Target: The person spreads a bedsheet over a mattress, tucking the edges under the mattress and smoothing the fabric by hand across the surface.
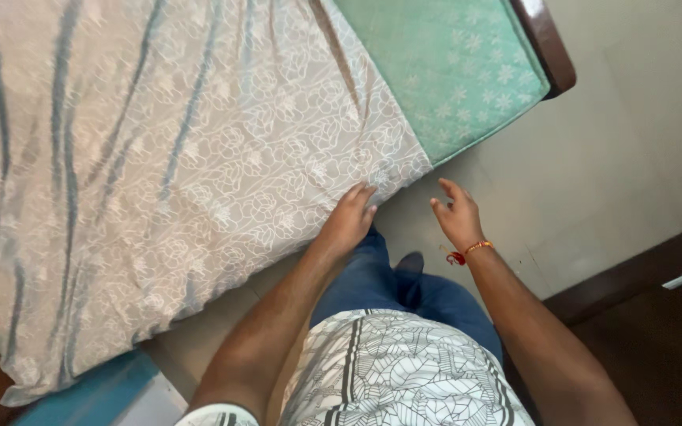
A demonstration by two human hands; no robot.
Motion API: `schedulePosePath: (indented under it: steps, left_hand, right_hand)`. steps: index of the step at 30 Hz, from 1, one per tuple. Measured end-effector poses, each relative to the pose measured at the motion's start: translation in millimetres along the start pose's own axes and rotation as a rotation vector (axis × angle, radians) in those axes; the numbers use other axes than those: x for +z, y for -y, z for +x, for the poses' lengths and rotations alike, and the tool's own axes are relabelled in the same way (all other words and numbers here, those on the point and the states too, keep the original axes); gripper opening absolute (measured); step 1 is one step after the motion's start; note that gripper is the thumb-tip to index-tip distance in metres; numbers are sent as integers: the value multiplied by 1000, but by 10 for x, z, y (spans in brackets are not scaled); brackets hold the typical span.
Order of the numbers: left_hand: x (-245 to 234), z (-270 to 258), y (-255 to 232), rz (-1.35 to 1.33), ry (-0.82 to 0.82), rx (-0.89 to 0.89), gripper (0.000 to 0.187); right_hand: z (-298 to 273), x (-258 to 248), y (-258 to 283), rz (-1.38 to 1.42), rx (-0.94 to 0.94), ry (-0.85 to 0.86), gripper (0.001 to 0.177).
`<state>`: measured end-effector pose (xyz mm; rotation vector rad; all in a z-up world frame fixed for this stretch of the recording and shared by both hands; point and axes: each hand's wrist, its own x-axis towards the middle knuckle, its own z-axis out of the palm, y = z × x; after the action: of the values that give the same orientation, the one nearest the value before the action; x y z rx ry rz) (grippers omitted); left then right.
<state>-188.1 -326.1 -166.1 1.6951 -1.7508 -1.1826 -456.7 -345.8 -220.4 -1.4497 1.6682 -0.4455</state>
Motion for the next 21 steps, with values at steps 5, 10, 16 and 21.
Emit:
schedulePosePath:
  steps: [5, 10, 16, 21]
  left_hand:
    - [265, 236, 274, 2, 90, -67, 42]
    - [399, 235, 238, -10, 86, -93, 38]
    - [522, 77, 10, -123, 41, -185, 29]
    - [699, 198, -115, -141, 14, -118, 34]
  right_hand:
    - [378, 503, -980, -147, 90, 8, 66]
    - [688, 817, -1498, -208, 4, -11, 71]
    - [935, 933, -1462, -130, 123, 128, 53]
    - [864, 682, -1062, -137, 37, 110, 29]
